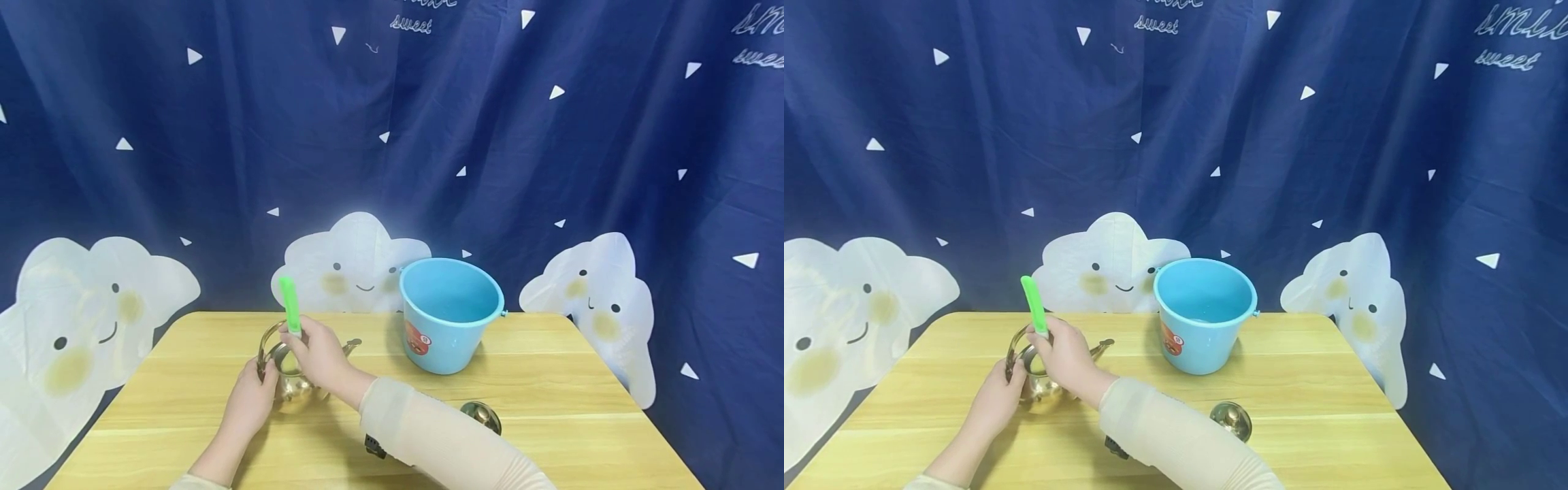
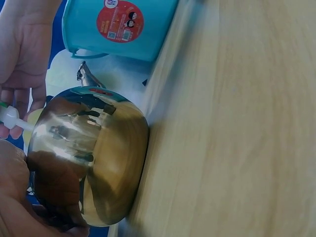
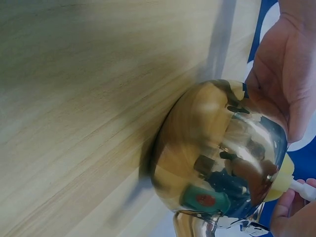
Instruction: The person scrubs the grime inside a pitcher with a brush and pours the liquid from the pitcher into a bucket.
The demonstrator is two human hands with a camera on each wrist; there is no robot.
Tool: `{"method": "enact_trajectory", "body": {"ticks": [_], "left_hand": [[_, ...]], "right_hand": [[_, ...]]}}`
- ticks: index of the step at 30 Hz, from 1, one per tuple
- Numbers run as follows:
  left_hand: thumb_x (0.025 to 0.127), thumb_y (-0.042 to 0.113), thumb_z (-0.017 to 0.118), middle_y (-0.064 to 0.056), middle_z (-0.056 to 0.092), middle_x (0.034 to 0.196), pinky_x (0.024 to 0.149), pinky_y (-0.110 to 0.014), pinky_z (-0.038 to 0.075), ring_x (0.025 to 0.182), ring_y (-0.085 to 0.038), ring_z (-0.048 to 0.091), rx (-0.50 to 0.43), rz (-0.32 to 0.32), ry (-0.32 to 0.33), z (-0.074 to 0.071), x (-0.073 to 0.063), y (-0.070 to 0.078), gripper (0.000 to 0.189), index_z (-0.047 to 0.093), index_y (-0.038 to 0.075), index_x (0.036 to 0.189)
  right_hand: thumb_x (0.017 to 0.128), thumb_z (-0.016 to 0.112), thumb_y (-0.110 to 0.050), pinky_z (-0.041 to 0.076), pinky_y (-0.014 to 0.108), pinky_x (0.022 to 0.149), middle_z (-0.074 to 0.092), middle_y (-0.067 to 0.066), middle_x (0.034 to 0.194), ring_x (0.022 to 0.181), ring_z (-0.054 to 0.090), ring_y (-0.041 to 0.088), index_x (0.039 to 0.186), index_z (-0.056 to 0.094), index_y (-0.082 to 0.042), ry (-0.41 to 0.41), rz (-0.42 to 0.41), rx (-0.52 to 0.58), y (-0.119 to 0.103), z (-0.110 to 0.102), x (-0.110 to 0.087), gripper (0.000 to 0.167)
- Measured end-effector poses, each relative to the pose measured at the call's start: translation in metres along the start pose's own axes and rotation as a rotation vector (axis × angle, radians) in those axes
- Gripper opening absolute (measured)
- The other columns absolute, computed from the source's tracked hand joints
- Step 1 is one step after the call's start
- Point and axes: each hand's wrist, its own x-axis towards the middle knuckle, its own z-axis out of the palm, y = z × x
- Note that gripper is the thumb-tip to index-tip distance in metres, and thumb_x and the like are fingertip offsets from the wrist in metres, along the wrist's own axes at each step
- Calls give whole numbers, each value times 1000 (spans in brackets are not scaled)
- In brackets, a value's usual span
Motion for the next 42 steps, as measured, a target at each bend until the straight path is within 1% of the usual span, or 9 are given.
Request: {"method": "enact_trajectory", "body": {"ticks": [6,9,12,18,25,28,31,38,42], "left_hand": [[109,37,28,-21,58,95,64,-37,55,78,-25,61,11,-4,1,0,1,0,67,29,-23,140],[109,37,28,-22,59,97,67,-42,56,80,-27,62,24,-4,9,0,1,0,67,30,-22,140],[109,37,29,-24,60,99,70,-45,57,81,-28,63,28,-5,9,0,1,-1,67,30,-22,140],[109,38,28,-22,59,97,69,-44,56,81,-27,62,19,-13,0,0,2,-1,68,30,-22,140],[109,37,29,-23,61,99,83,-57,54,89,-33,63,44,-11,10,-1,1,0,66,32,-21,140],[109,37,28,-30,61,106,90,-63,50,98,-45,63,45,-13,12,0,1,1,67,30,-21,141],[109,38,28,-34,59,113,95,-66,46,107,-52,59,46,-17,13,0,1,1,68,29,-21,142],[109,38,27,-30,60,108,92,-65,48,104,-48,61,49,-13,11,0,1,0,67,30,-21,142],[109,37,26,-35,58,115,96,-67,45,113,-56,55,50,-7,11,1,1,0,67,30,-22,141]], "right_hand": [[101,61,-22,53,18,69,74,-1,102,76,66,5,108,68,-16,19,-5,-3,-1,-1,0,12],[101,61,-22,53,19,78,74,-1,106,86,67,4,108,68,-16,26,-9,-9,-1,-1,0,12],[101,61,-23,53,20,83,74,-2,108,90,67,3,107,68,-15,31,-12,-10,-1,-1,0,12],[100,61,-23,53,20,84,73,-4,108,90,66,2,109,68,-12,32,1,17,-1,1,2,15],[100,62,-24,53,22,82,72,-7,97,86,65,2,106,68,-14,46,33,49,0,1,2,13],[100,62,-24,53,22,80,71,-8,94,84,64,2,105,67,-16,51,41,58,1,1,2,11],[100,62,-24,53,22,79,71,-9,93,83,64,2,103,67,-18,59,44,65,2,1,2,7],[99,63,-22,53,22,81,71,-10,94,86,64,2,101,67,-19,86,63,89,3,2,3,6],[99,64,-23,53,22,83,71,-10,96,88,65,2,102,68,-19,104,73,98,5,3,3,7]]}}
